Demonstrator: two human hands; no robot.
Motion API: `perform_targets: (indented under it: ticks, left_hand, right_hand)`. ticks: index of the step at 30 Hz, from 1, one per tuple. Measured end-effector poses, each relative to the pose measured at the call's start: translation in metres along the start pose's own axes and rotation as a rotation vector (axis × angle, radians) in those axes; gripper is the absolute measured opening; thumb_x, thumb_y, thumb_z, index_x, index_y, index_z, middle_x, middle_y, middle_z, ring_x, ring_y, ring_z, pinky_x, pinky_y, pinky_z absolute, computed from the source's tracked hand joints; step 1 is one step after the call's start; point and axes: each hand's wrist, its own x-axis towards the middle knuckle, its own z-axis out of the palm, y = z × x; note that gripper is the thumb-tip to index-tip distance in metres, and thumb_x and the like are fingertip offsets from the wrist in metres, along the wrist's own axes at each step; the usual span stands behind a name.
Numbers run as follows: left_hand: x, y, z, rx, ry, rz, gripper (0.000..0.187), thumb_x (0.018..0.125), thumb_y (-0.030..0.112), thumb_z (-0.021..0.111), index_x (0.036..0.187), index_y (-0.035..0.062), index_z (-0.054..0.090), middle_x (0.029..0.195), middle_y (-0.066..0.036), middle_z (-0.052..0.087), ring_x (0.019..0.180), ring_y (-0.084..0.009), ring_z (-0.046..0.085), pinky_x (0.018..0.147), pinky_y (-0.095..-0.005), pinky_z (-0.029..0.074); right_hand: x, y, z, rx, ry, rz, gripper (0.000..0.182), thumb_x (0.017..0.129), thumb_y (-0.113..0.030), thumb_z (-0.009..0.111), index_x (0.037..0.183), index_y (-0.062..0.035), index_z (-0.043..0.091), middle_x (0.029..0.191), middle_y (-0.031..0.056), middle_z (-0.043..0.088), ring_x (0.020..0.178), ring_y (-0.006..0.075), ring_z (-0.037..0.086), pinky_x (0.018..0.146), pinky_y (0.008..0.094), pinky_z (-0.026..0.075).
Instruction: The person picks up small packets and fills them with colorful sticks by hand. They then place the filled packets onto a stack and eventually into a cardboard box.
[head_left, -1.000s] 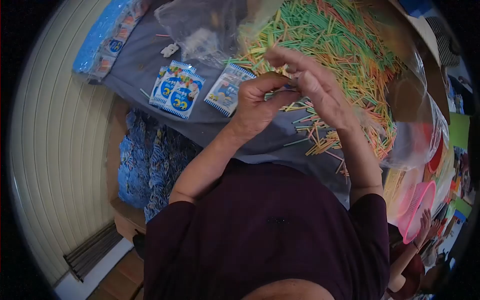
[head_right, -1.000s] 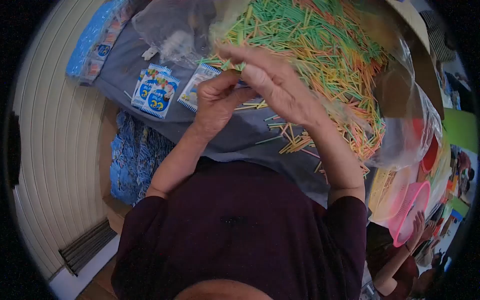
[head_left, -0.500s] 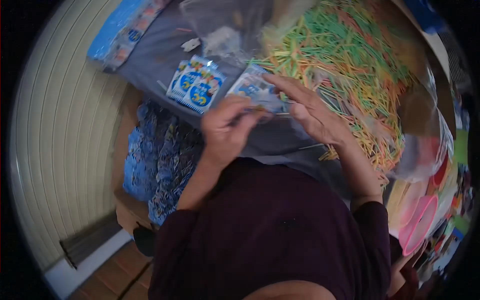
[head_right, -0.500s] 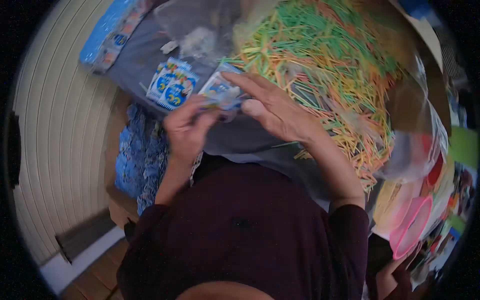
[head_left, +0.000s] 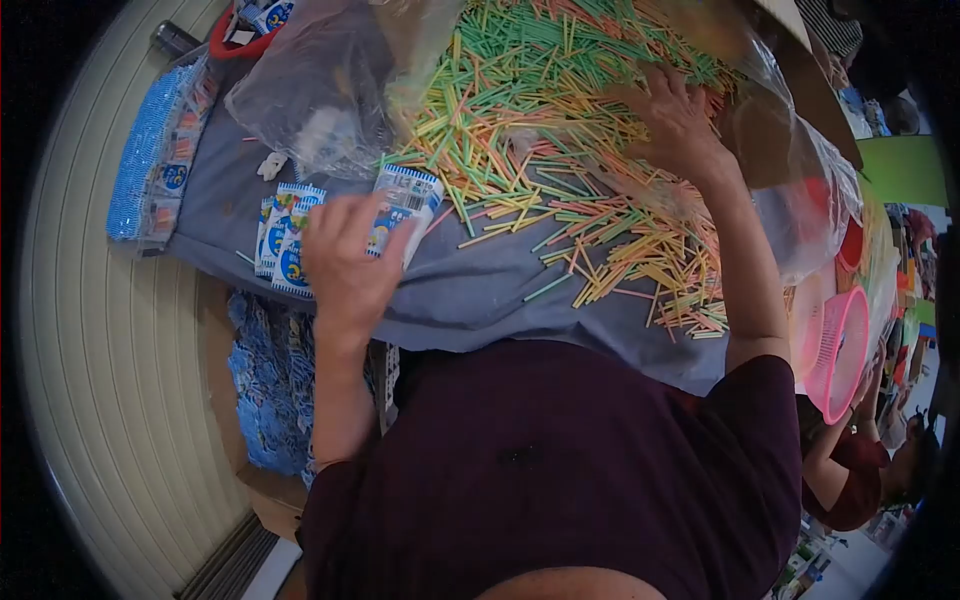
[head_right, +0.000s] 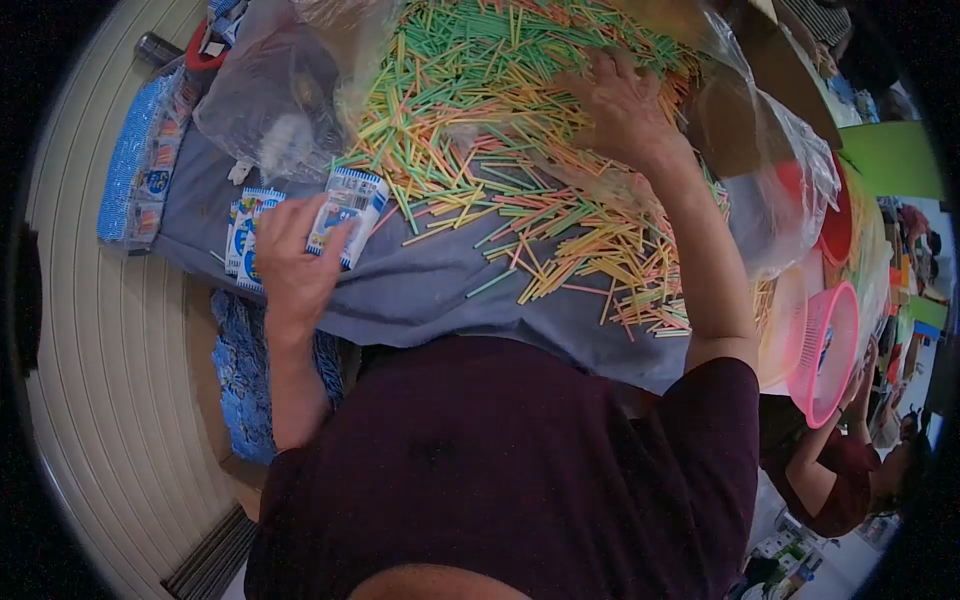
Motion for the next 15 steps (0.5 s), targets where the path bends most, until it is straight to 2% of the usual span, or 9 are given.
perform_targets:
  ticks: [2, 3, 5, 7, 8, 10, 13, 15]
  left_hand:
    - [0.007, 0.026, 0.013, 0.112, -0.314, 0.008, 0.035, 0.077, 0.021, 0.074, 0.109, 0.0068, 0.067, 0.102, -0.009, 0.059, 0.095, -0.0294, 0.055, 0.078, -0.0415, 0.047]
    - [0.006, 0.028, 0.018, 0.115, -0.316, 0.014, 0.035, 0.077, 0.021, 0.074, 0.109, 0.0068, 0.067, 0.102, -0.009, 0.059, 0.095, -0.0294, 0.055, 0.078, -0.0415, 0.047]
    - [0.000, 0.029, 0.032, 0.233, -0.191, 0.079, 0.037, 0.076, 0.020, 0.073, 0.108, 0.0041, 0.066, 0.099, -0.008, 0.058, 0.090, -0.0290, 0.056, 0.075, -0.0404, 0.049]
    - [-0.003, 0.037, 0.032, 0.253, -0.219, 0.049, 0.033, 0.076, 0.015, 0.073, 0.106, 0.0016, 0.067, 0.098, -0.010, 0.059, 0.091, -0.0296, 0.056, 0.076, -0.0396, 0.048]
    - [-0.004, 0.039, 0.031, 0.276, -0.242, 0.026, 0.030, 0.077, 0.011, 0.073, 0.105, -0.0009, 0.068, 0.097, -0.011, 0.060, 0.091, -0.0303, 0.057, 0.077, -0.0388, 0.048]
    - [-0.009, 0.034, 0.035, 0.256, -0.202, 0.051, 0.032, 0.075, 0.012, 0.072, 0.105, 0.0010, 0.068, 0.096, -0.009, 0.060, 0.088, -0.0294, 0.058, 0.073, -0.0391, 0.049]
    - [-0.010, 0.032, 0.039, 0.208, -0.147, 0.077, 0.033, 0.074, 0.013, 0.071, 0.104, 0.0030, 0.068, 0.093, -0.008, 0.060, 0.086, -0.0289, 0.059, 0.070, -0.0396, 0.050]
    - [-0.012, 0.028, 0.038, 0.193, -0.141, 0.061, 0.034, 0.073, 0.013, 0.072, 0.106, 0.0034, 0.069, 0.096, -0.007, 0.061, 0.088, -0.0297, 0.059, 0.071, -0.0405, 0.050]
  right_hand:
    - [0.006, 0.004, 0.005, -0.010, -0.065, -0.013, 0.083, 0.063, -0.026, 0.084, 0.139, -0.0279, 0.050, 0.149, 0.0189, 0.034, 0.137, 0.0408, 0.031, 0.108, 0.0602, 0.029]
    - [0.007, 0.006, 0.009, -0.008, -0.092, -0.020, 0.086, 0.063, -0.026, 0.084, 0.141, -0.0304, 0.048, 0.151, 0.0180, 0.032, 0.140, 0.0403, 0.028, 0.109, 0.0601, 0.029]
    - [0.007, 0.020, 0.015, -0.001, -0.120, -0.019, 0.088, 0.064, -0.026, 0.084, 0.142, -0.0330, 0.046, 0.153, 0.0172, 0.031, 0.142, 0.0399, 0.025, 0.111, 0.0599, 0.028]
    - [0.004, 0.045, 0.016, 0.414, -0.003, -0.091, 0.091, 0.066, -0.023, 0.083, 0.145, -0.0373, 0.042, 0.155, 0.0170, 0.026, 0.144, 0.0406, 0.021, 0.112, 0.0634, 0.025]
    - [0.005, 0.049, 0.016, 0.420, -0.006, -0.098, 0.091, 0.066, -0.023, 0.083, 0.145, -0.0373, 0.042, 0.155, 0.0170, 0.026, 0.144, 0.0406, 0.021, 0.112, 0.0634, 0.025]
    - [0.000, 0.055, 0.013, 0.035, -0.018, 0.040, 0.091, 0.068, -0.021, 0.083, 0.145, -0.0420, 0.040, 0.157, 0.0160, 0.020, 0.145, 0.0401, 0.018, 0.113, 0.0634, 0.025]
    - [0.011, 0.050, 0.027, -0.137, -0.038, -0.020, 0.090, 0.070, -0.020, 0.082, 0.145, -0.0449, 0.039, 0.159, 0.0140, 0.016, 0.147, 0.0384, 0.013, 0.113, 0.0631, 0.025]
    - [0.019, 0.052, 0.040, -0.147, -0.054, -0.056, 0.090, 0.072, -0.026, 0.081, 0.147, -0.0468, 0.036, 0.159, 0.0125, 0.017, 0.148, 0.0377, 0.009, 0.114, 0.0636, 0.022]
